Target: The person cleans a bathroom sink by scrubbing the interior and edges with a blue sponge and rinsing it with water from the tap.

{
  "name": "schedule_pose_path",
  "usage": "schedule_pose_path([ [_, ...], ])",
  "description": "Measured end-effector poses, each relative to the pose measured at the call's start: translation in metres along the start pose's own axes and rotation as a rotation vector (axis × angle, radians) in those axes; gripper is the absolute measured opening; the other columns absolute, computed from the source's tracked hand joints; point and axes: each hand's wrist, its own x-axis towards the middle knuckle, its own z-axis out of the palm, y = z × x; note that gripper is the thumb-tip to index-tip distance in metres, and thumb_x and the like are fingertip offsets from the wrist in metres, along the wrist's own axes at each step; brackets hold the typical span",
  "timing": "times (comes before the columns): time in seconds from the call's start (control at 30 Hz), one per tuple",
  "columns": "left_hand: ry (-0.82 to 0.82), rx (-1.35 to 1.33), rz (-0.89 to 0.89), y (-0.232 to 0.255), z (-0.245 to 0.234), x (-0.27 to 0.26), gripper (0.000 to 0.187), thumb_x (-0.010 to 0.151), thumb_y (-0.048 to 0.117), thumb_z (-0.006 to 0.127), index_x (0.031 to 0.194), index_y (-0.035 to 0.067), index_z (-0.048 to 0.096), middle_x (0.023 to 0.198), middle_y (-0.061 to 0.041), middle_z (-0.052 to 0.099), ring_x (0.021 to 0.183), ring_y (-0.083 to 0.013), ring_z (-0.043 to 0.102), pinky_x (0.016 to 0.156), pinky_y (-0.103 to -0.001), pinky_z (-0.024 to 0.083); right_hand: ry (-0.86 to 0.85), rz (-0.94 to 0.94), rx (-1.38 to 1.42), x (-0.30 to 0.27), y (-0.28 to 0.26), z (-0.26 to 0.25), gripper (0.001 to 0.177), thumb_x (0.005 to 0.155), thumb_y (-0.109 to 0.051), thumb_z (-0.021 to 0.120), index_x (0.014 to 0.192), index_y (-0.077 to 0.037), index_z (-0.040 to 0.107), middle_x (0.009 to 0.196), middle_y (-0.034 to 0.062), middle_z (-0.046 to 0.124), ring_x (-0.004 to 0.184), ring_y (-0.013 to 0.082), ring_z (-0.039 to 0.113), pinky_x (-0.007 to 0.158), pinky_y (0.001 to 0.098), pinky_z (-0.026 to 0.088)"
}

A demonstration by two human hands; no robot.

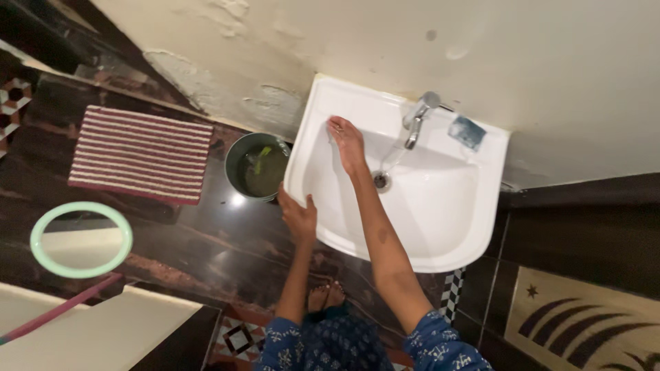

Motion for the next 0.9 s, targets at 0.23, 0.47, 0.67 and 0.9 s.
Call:
schedule_pose_path([
  [0.23, -0.003, -0.048, 0.159, -0.005, -0.004, 0.002, 0.080, 0.088, 0.019, 0.076, 0.153, -0.002, 0.034, 0.148, -0.031, 0.047, 0.134, -0.0505, 0.050, 0.108, -0.054, 0.044, -0.203, -0.478, -1.207, -0.055, 0.077, 0.052, 0.053, 0.115, -0.030, 0.039, 0.162, -0.006, 0.034, 0.172, 0.0155, 0.023, 0.161, 0.0317, 0.013, 0.130, 0.0472, 0.009],
  [0.47, 0.002, -0.153, 0.199, -0.015, -0.008, 0.001, 0.078, 0.084, 0.026, 0.075, 0.149, 0.001, 0.039, 0.143, -0.028, 0.052, 0.127, -0.0477, 0.056, 0.100, -0.052, 0.049, -0.550, -0.241, -1.159, -0.135, 0.059, 0.047, 0.035, 0.108, -0.020, 0.054, 0.141, -0.010, 0.060, 0.157, 0.0140, 0.047, 0.153, 0.0304, 0.037, 0.128, 0.0458, 0.025],
  [0.67, 0.071, -0.154, 0.296, -0.043, 0.009, -0.010, 0.081, 0.086, 0.017, 0.073, 0.156, 0.001, 0.035, 0.146, -0.028, 0.052, 0.133, -0.0460, 0.054, 0.110, -0.051, 0.046, -0.584, -0.017, -1.146, -0.172, 0.020, 0.024, 0.035, 0.092, -0.012, 0.066, 0.126, -0.012, 0.075, 0.131, 0.0100, 0.072, 0.114, 0.0239, 0.074, 0.099, 0.0385, 0.059],
  [0.9, 0.197, -0.073, -0.024, -0.016, 0.019, -0.037, 0.098, 0.069, -0.001, 0.078, 0.154, 0.001, 0.030, 0.149, -0.029, 0.047, 0.135, -0.0467, 0.049, 0.112, -0.048, 0.042, -0.024, 0.416, -0.714, -0.172, -0.049, -0.060, 0.028, 0.095, -0.015, 0.058, 0.115, -0.006, 0.075, 0.099, 0.0048, 0.078, 0.093, 0.0151, 0.073, 0.082, 0.0291, 0.057],
])
